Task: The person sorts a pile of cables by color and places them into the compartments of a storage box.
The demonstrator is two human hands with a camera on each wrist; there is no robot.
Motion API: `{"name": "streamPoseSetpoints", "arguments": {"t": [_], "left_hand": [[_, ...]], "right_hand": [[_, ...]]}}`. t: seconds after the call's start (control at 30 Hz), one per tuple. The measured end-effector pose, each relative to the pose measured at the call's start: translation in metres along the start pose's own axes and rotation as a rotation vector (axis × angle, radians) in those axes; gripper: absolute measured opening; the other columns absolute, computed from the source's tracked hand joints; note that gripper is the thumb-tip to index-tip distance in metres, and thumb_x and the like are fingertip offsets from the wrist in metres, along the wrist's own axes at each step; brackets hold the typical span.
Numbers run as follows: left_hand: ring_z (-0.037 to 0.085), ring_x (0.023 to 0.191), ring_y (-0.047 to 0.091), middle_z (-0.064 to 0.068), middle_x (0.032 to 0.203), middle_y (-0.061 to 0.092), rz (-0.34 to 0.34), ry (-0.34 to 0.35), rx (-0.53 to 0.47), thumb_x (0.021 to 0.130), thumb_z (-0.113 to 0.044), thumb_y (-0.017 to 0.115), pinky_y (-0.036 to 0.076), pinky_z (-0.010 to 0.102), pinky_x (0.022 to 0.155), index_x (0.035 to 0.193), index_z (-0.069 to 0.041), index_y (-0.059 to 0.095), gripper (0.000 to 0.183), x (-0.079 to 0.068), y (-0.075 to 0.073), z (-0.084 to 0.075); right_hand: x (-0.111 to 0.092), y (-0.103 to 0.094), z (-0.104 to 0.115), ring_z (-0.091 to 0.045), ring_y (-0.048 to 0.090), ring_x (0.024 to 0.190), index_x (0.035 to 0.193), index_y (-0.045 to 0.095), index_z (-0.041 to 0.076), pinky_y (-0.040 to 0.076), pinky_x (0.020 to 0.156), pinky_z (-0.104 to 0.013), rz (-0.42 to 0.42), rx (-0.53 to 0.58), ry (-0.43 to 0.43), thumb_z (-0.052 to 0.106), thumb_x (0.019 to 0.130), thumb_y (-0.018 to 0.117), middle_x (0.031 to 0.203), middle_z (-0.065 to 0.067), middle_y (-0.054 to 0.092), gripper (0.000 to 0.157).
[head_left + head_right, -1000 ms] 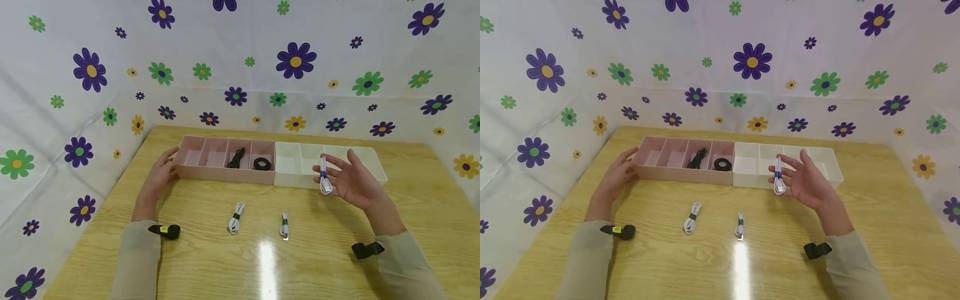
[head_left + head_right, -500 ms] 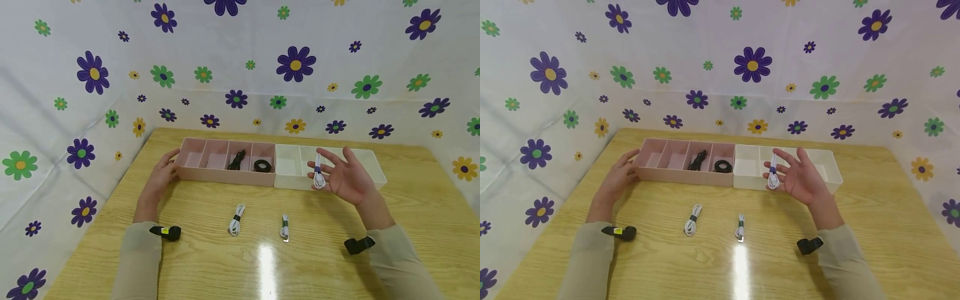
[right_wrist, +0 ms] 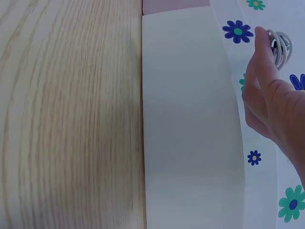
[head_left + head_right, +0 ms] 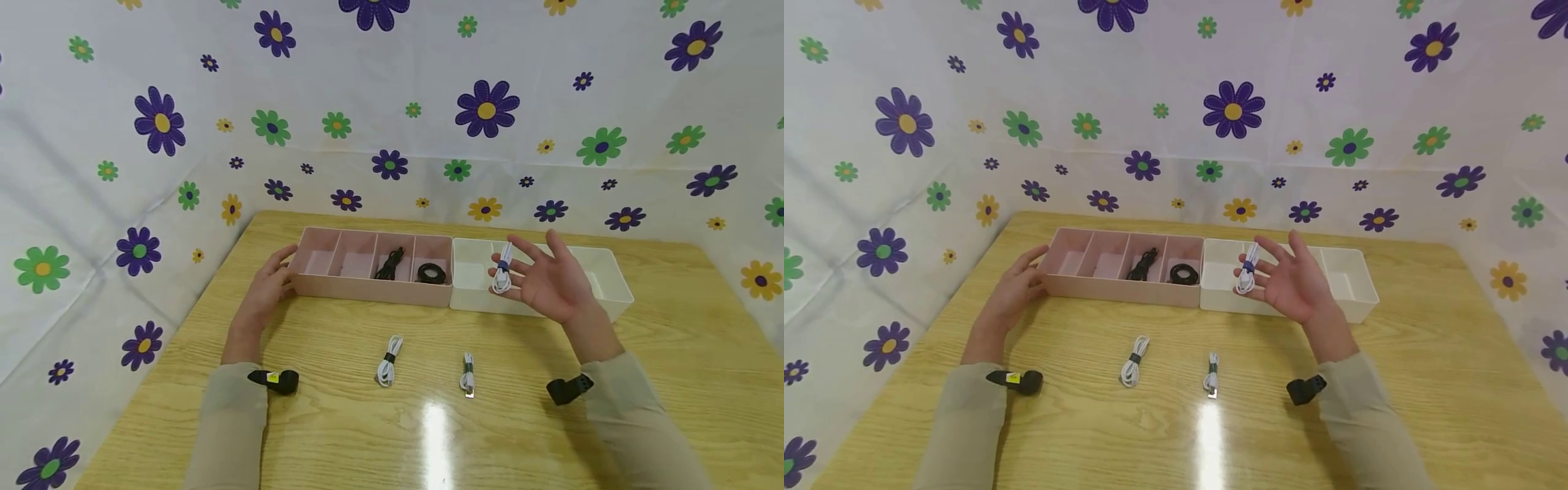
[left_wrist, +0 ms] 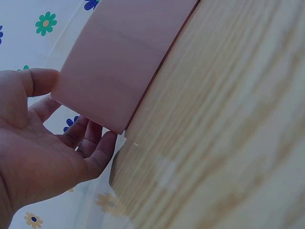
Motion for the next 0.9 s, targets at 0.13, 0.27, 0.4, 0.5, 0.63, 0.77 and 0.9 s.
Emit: {"name": "streamPoseSetpoints", "arguments": {"t": [0.13,0.27,0.4,0.5,0.63,0.77,0.9], "left_hand": [[0.031,0.138,0.034,0.019,0.159,0.024,0.004,0.003,-0.008,0.105,-0.012,0.033,0.041,0.032,0.096,0.16,-0.019,0.02,0.057,0.0,0.0,0.001],[0.032,0.14,0.031,0.019,0.159,0.022,0.0,0.002,-0.012,0.105,-0.012,0.033,0.04,0.034,0.098,0.16,-0.019,0.02,0.057,0.001,-0.001,0.001],[0.031,0.14,0.032,0.017,0.159,0.024,-0.006,-0.001,-0.009,0.105,-0.013,0.033,0.04,0.036,0.1,0.16,-0.02,0.021,0.056,0.002,-0.001,0.002],[0.031,0.14,0.033,0.017,0.159,0.024,-0.008,0.001,-0.005,0.105,-0.013,0.033,0.039,0.038,0.102,0.16,-0.02,0.022,0.056,0.001,-0.001,0.001],[0.032,0.14,0.032,0.017,0.159,0.024,-0.012,0.0,0.0,0.104,-0.013,0.033,0.038,0.041,0.103,0.16,-0.02,0.022,0.057,0.001,-0.001,0.001],[0.032,0.141,0.032,0.018,0.159,0.024,-0.011,-0.002,-0.004,0.104,-0.013,0.033,0.038,0.039,0.102,0.16,-0.02,0.023,0.057,0.001,-0.002,0.002],[0.03,0.139,0.032,0.017,0.159,0.024,-0.005,-0.001,-0.014,0.104,-0.012,0.033,0.04,0.034,0.097,0.16,-0.02,0.023,0.057,0.002,-0.002,0.002]], "right_hand": [[0.007,0.004,-0.002,-0.031,0.008,0.147,0.16,0.007,0.027,0.042,0.105,-0.053,-0.018,0.009,-0.02,0.067,0.096,0.04,0.162,-0.012,0.0,0.082],[0.014,0.007,-0.003,-0.03,0.011,0.147,0.16,0.008,0.027,0.031,0.113,-0.055,-0.041,0.02,-0.038,0.066,0.096,0.042,0.163,-0.012,0.001,0.083],[0.022,0.009,-0.004,-0.031,0.013,0.145,0.161,0.005,0.028,0.015,0.117,-0.056,-0.058,0.021,-0.045,0.066,0.096,0.043,0.163,-0.011,0.003,0.084],[0.028,0.01,-0.004,-0.031,0.012,0.145,0.161,0.003,0.028,0.011,0.118,-0.057,-0.063,-0.012,-0.04,0.066,0.096,0.041,0.162,-0.011,0.002,0.085],[0.037,0.011,-0.004,-0.032,0.007,0.147,0.161,0.002,0.027,0.011,0.117,-0.059,-0.077,-0.083,-0.019,0.066,0.097,0.039,0.162,-0.011,0.0,0.084],[0.044,0.012,-0.006,-0.036,0.002,0.149,0.161,0.002,0.027,0.013,0.115,-0.062,-0.098,-0.129,0.001,0.066,0.098,0.037,0.164,-0.011,-0.006,0.082],[0.05,0.011,-0.008,-0.041,0.001,0.149,0.161,0.002,0.027,0.012,0.115,-0.064,-0.114,-0.15,0.012,0.066,0.098,0.035,0.165,-0.011,-0.01,0.081]]}}
Point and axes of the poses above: each hand's wrist, its own x-axis towards the middle knuckle, its own y-axis out of the palm, z = x × y, the point moved 2 cm from there along x, towards the middle knuckle
